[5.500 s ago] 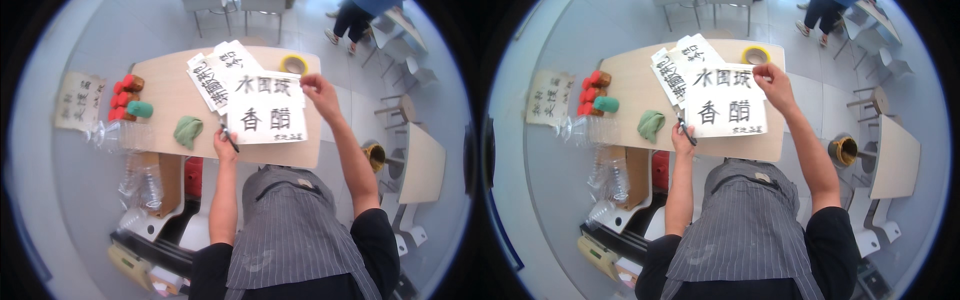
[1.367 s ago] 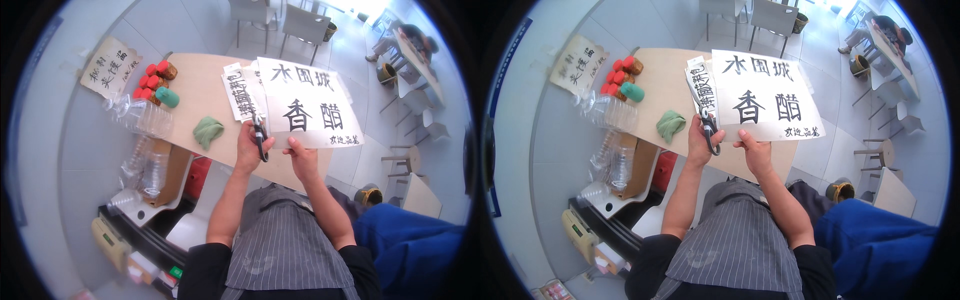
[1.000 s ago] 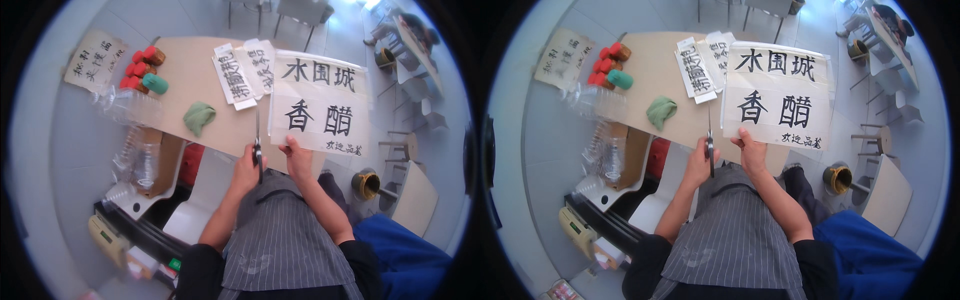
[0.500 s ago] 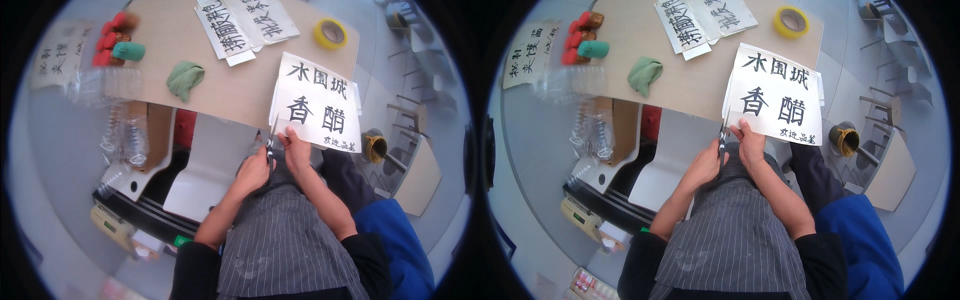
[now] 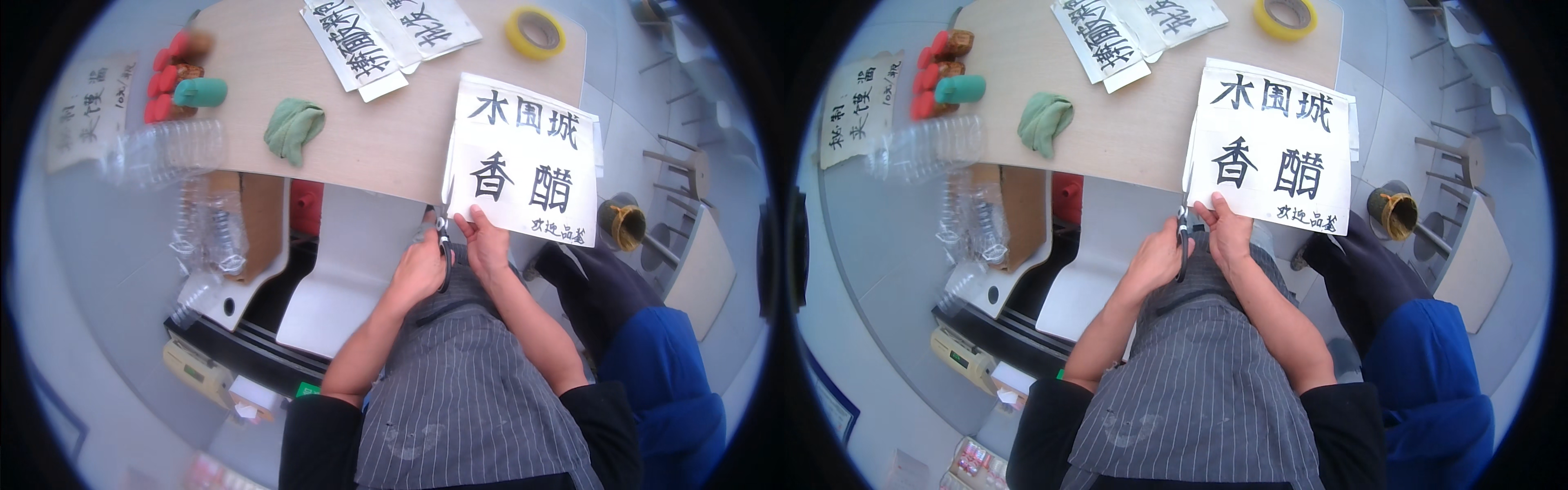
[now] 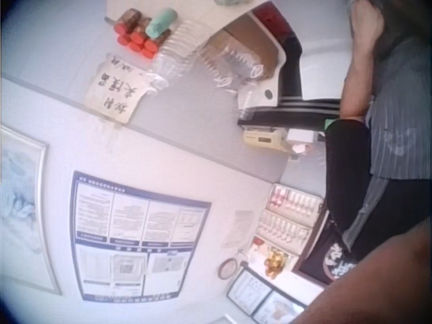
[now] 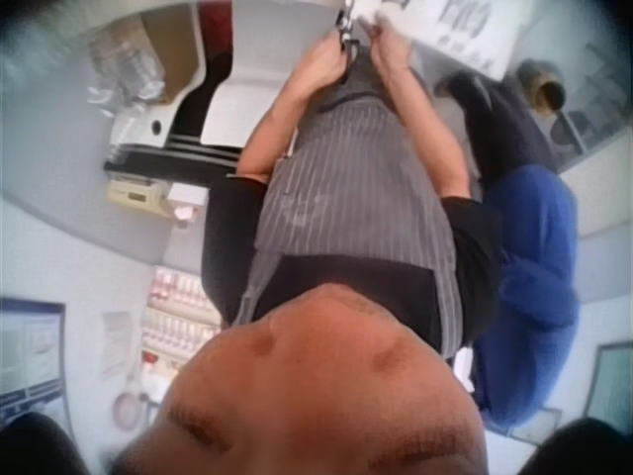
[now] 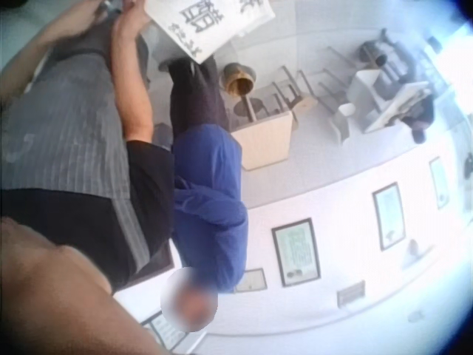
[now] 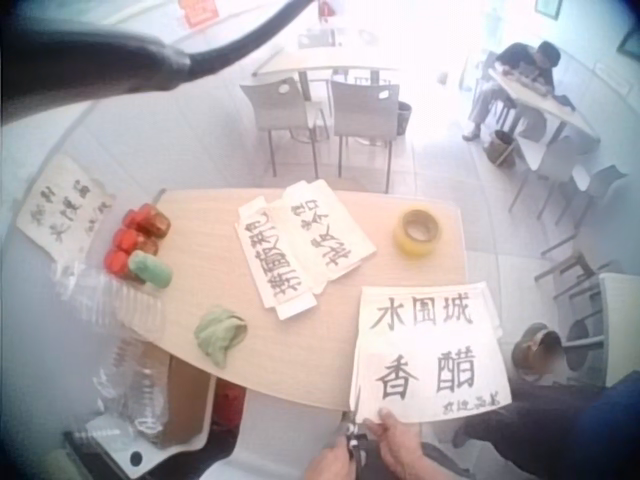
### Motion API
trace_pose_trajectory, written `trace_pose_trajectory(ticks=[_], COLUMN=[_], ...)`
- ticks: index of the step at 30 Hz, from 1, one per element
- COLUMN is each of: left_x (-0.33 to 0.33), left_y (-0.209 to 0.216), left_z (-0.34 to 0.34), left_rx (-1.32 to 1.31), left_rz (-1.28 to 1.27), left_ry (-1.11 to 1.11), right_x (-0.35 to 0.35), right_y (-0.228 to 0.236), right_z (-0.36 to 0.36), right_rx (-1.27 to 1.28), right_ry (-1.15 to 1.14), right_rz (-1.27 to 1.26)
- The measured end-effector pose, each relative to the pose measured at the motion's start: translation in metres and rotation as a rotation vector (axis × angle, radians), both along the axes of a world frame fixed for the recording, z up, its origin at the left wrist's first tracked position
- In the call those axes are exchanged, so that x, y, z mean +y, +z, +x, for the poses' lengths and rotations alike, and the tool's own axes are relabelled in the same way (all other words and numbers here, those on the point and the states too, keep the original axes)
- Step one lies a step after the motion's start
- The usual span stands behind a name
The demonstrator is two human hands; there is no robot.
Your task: The person uses scissors to trim the edges of several sheets of paper with Chinese characters. They handle the paper one at a time, cutting along the borders and stacking the finished pieces on the table.
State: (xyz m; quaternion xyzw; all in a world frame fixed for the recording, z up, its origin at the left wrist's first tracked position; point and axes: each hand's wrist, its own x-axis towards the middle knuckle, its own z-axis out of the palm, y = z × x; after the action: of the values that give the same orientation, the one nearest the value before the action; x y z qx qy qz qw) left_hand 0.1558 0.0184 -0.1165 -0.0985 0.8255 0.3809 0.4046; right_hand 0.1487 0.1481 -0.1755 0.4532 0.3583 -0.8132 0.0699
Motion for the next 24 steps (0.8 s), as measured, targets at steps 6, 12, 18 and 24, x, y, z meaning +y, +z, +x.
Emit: trace_pose_trajectory(ticks=[6, 12, 18, 24], left_x=[0.000, -0.006, -0.003, 0.000], left_y=[-0.003, -0.010, -0.006, -0.011], left_z=[-0.004, -0.011, -0.015, -0.012], left_rx=[0.028, -0.062, -0.054, -0.003], left_rz=[-0.007, 0.056, 0.016, -0.002], left_ry=[-0.024, -0.067, -0.035, -0.015], right_x=[-0.002, -0.002, -0.005, -0.005], right_y=[-0.001, -0.014, -0.015, -0.015], right_z=[-0.004, 0.001, -0.001, -0.002], right_rx=[0.006, 0.048, 0.047, 0.015], right_ry=[0.017, 0.033, 0.037, 0.017], right_rz=[0.004, 0.033, 0.004, -0.030])
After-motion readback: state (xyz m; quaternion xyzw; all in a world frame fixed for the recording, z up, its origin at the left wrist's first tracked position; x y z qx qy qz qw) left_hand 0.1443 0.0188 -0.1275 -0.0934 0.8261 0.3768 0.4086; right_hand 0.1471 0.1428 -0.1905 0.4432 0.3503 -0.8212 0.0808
